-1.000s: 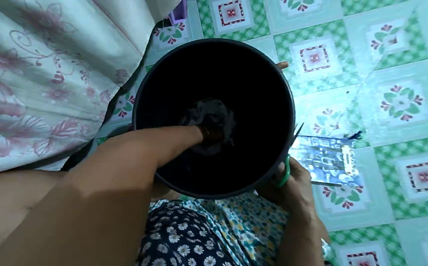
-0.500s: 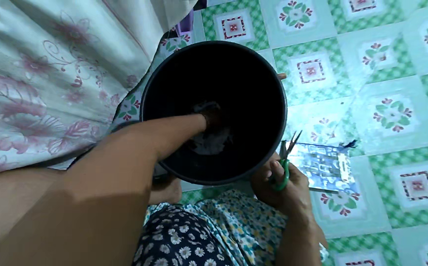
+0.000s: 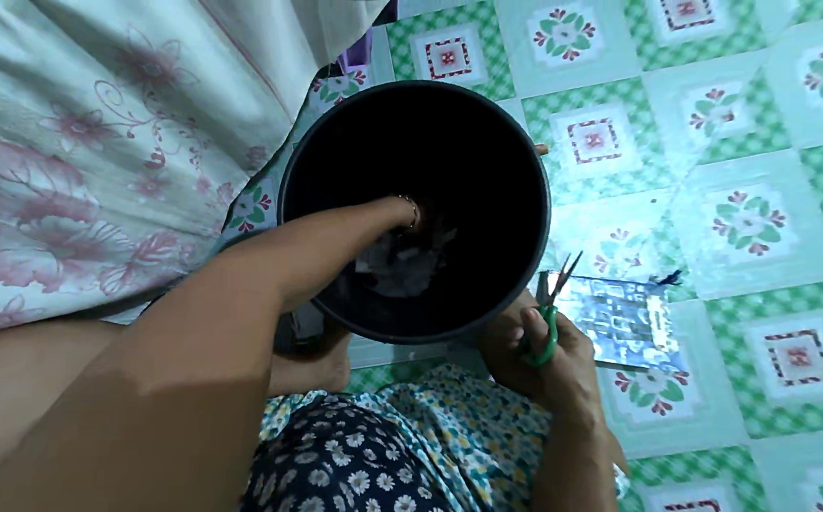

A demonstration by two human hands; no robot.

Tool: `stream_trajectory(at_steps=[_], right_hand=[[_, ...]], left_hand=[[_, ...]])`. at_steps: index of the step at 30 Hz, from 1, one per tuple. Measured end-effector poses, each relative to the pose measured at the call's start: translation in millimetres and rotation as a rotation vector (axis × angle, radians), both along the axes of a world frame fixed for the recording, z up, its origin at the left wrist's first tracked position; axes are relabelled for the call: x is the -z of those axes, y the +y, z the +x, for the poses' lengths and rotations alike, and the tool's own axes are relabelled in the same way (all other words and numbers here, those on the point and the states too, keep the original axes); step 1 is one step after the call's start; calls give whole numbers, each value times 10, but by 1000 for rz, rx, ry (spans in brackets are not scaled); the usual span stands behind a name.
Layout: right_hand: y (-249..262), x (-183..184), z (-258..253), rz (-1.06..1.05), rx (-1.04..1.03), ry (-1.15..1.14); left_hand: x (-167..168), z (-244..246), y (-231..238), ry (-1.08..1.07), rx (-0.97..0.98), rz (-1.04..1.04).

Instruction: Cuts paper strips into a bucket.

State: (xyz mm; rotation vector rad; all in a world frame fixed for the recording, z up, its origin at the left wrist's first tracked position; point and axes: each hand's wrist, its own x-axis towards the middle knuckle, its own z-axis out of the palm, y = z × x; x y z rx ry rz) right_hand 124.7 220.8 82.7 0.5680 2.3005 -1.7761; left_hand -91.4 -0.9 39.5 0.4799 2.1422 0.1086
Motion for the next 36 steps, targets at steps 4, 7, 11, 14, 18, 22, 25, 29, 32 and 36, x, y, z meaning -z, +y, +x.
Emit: stream_trajectory(at_steps=[4, 7, 11, 14, 18, 22, 25, 29, 32, 36], right_hand=[[20, 4, -3, 11, -5, 8], [10, -26, -17, 2, 21, -23], [6, -95, -23, 39, 16, -57], [-30, -205, 30, 26, 53, -88], [-105, -333, 171, 60, 22, -39], [-235, -512, 308, 111, -46, 69], [-460, -737, 417, 188, -90, 251], [-880, -781, 501, 378, -164, 703], [-1172, -699, 398, 582, -249, 895], [-1431, -703, 166, 980, -326, 896]], left_hand=[[-316, 34, 15, -66, 75, -30], [-467, 234, 72, -173, -62, -58], [-466, 301, 60, -151, -142, 167], [-1147, 431, -2, -43, -120, 184], [-1560, 473, -213, 144, -30, 95], [-1518, 527, -528, 359, -31, 78], [-1545, 522, -736, 258, 24, 191], [-1530, 530, -992, 192, 3, 351], [-1508, 547, -1089, 180, -82, 392], [-1496, 569, -1073, 152, -136, 479]])
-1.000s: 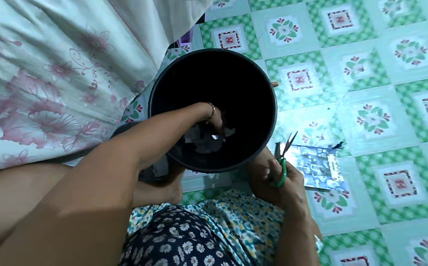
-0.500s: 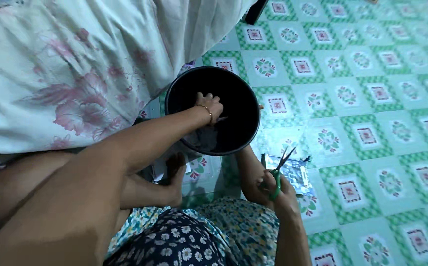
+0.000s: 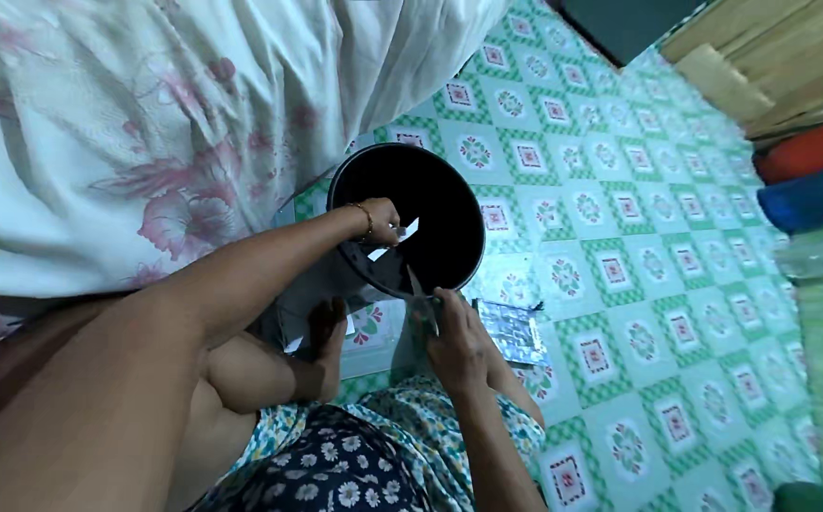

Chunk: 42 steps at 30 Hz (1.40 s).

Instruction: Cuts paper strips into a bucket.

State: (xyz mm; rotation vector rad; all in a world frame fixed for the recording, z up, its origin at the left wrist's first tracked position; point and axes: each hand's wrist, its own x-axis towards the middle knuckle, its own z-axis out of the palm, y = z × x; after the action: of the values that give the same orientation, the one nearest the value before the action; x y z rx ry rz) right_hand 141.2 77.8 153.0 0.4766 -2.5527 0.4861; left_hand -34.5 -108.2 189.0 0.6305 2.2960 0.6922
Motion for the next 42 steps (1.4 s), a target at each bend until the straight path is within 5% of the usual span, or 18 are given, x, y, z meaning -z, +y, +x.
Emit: stream_trajectory(at_steps=[10, 16, 19, 25, 32, 42], right_hand=[[34, -146, -151, 72, -64, -165], [355, -184, 217, 99, -90, -170], [411, -240, 423, -69, -55, -303], [412, -603, 512, -740, 235, -706], [271, -762, 490, -701, 265, -1072], [189, -746, 523, -820, 259, -959]], left_hand=[[31, 60, 92, -118, -96, 154], [-65, 147, 153, -139, 21, 70], [-14, 201, 266, -113, 114, 115], [-61, 288, 316, -46, 175, 265], [-236, 344, 304, -126, 118, 375], [-244, 448, 478, -288, 123, 474]])
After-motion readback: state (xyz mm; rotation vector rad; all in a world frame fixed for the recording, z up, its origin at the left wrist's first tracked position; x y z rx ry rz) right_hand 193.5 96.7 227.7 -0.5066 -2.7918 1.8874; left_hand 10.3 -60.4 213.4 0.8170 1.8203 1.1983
